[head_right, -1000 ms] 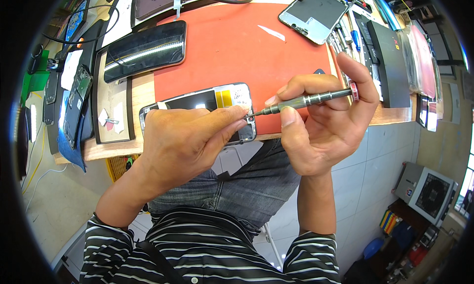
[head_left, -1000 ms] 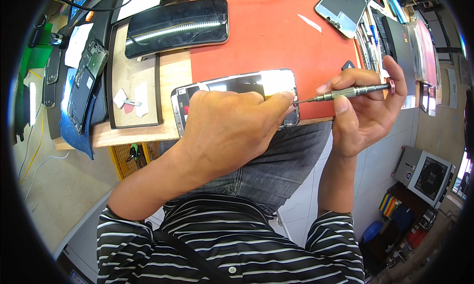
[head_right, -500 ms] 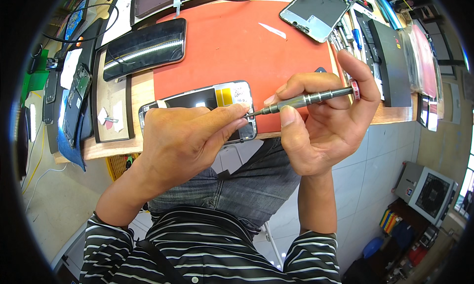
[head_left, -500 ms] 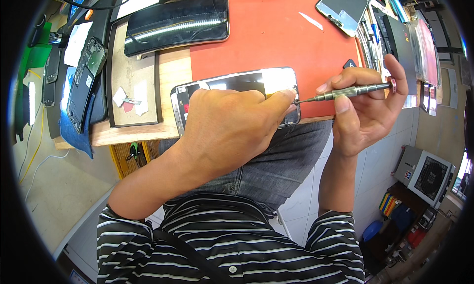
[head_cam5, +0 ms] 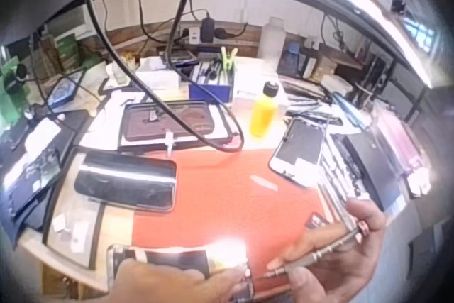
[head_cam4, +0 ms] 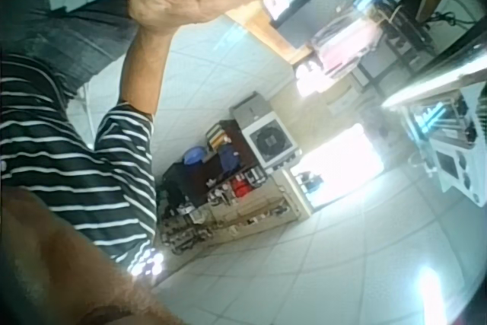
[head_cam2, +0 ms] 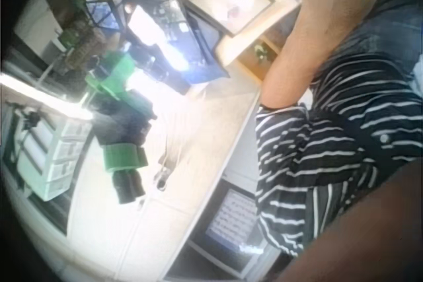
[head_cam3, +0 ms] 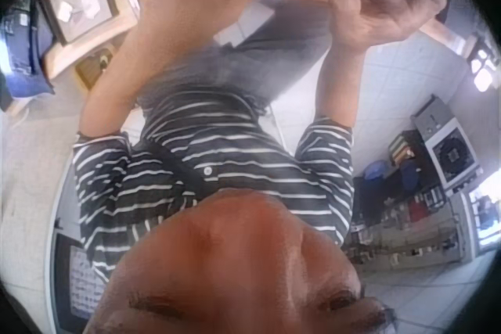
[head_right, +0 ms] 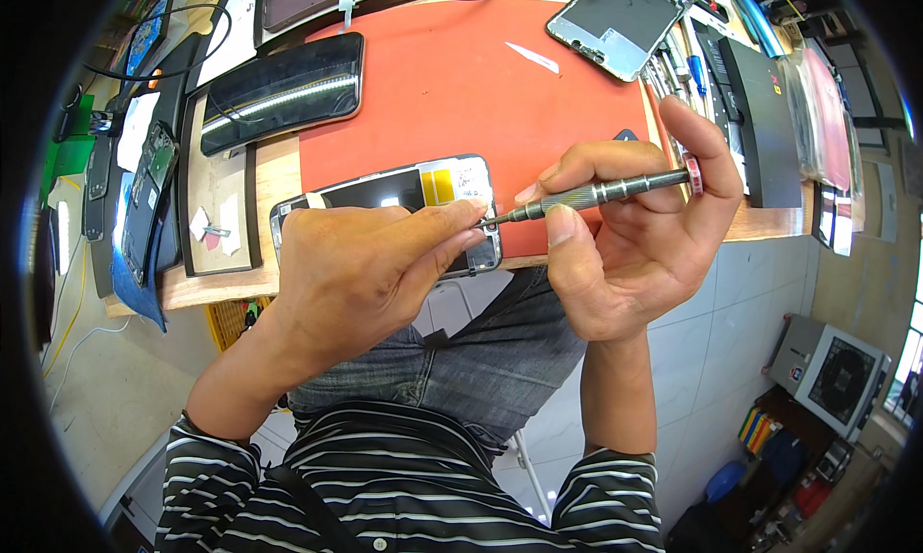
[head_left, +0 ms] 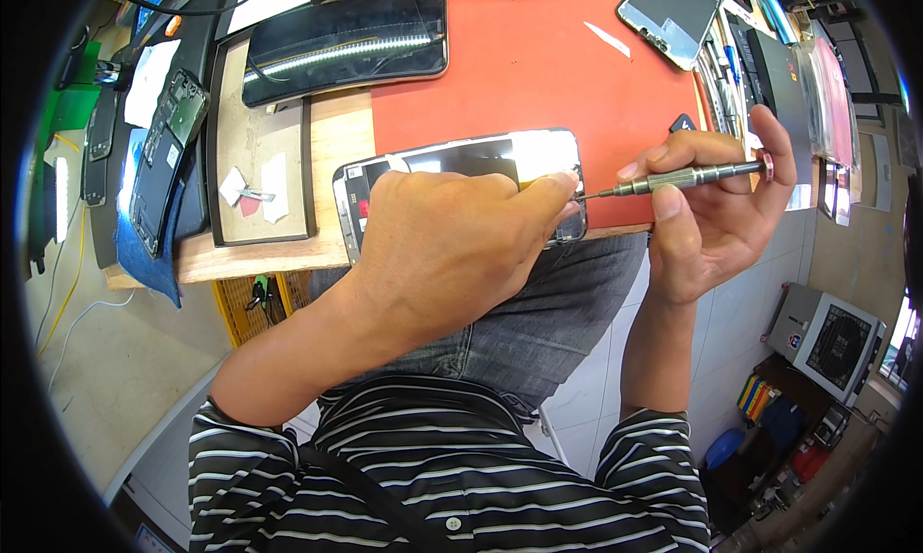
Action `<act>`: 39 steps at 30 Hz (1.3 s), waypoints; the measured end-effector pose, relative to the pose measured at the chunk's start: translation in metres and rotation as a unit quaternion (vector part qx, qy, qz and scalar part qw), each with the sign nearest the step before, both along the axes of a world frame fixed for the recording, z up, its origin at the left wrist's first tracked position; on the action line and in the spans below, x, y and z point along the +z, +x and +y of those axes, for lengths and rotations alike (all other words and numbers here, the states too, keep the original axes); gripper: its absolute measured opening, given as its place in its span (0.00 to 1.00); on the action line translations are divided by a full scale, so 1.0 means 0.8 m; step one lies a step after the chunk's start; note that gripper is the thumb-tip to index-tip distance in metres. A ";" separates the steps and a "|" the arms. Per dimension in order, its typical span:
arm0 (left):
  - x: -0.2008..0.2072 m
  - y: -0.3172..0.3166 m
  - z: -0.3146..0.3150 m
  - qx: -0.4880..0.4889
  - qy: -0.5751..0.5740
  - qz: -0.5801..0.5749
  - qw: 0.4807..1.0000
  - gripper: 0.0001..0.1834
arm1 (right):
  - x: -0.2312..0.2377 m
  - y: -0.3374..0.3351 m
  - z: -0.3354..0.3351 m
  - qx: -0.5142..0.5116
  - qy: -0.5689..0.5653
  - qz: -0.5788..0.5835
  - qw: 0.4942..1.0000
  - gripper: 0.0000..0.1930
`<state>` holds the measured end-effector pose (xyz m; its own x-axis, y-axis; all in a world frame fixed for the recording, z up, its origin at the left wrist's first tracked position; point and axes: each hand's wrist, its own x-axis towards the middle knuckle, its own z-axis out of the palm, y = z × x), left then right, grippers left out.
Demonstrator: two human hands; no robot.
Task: The person uses a hot air rework station to heat a small component on a circuit board, then removes it with tweezers. They place the board on a workbench and use a screwdriver to remove screws from a smartphone, then open the device and disconnect internal ribbon cables.
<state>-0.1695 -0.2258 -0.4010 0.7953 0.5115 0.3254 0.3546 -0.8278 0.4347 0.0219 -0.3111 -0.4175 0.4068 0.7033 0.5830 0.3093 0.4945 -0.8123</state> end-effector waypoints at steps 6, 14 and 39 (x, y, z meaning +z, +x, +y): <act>0.003 -0.001 0.000 -0.002 -0.014 0.019 1.000 0.09 | 0.002 -0.003 0.000 -0.001 -0.002 0.008 1.000 0.40; 0.007 -0.001 0.000 -0.001 -0.029 0.025 0.999 0.12 | 0.001 -0.003 0.001 -0.001 0.000 0.005 1.000 0.40; 0.006 -0.008 0.000 -0.043 0.042 0.026 0.998 0.22 | 0.061 0.031 0.023 0.088 -0.070 -0.360 0.926 0.42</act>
